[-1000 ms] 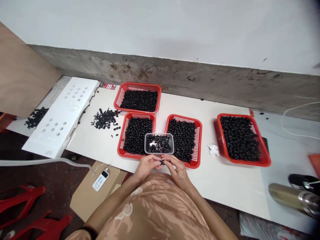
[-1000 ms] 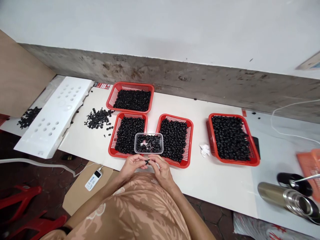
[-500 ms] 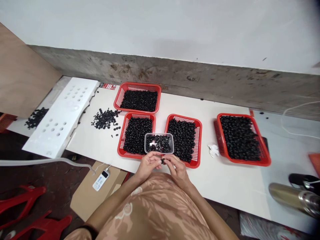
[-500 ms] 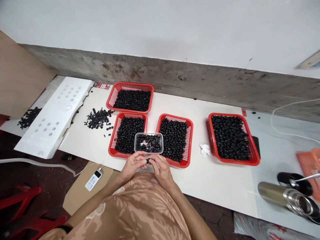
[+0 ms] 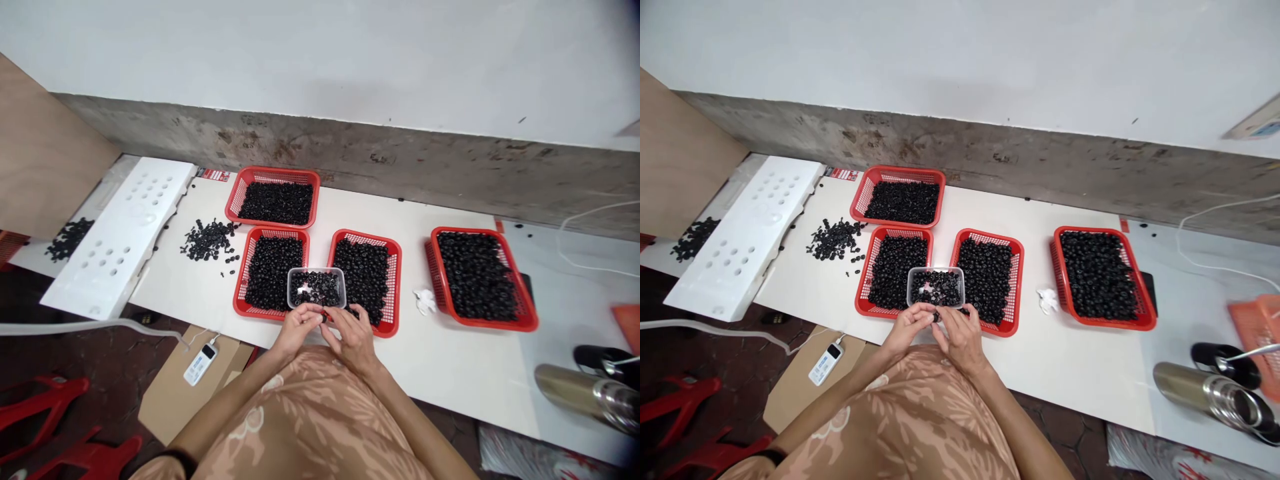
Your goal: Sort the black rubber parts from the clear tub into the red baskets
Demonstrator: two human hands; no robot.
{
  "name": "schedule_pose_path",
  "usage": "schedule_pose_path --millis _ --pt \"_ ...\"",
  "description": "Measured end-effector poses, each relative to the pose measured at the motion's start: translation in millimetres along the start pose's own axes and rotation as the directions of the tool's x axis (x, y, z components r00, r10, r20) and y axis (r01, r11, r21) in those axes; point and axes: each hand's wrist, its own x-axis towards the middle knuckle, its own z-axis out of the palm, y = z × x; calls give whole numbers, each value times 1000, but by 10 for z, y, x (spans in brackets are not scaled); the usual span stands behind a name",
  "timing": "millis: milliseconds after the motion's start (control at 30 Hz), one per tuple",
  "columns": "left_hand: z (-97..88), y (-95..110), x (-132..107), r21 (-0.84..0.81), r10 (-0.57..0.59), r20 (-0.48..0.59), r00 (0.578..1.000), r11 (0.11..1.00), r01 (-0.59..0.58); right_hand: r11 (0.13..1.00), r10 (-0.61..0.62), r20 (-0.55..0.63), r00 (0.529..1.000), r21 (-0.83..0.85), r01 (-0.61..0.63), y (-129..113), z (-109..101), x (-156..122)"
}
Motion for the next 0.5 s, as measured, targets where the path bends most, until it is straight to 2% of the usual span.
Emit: schedule_pose_path --millis 133,300,500 --pt "11 33 15 49 -23 25 999 999 22 1000 19 17 1000 17 -20 -6 3 -7" --pt "9 49 21 74 -21 31 999 997 19 999 42 94 995 8 -43 -2 32 2" --pt "-23 24 43 86 5 68 998 996 -11 999 -39 116 992 -29 43 28 67 24"
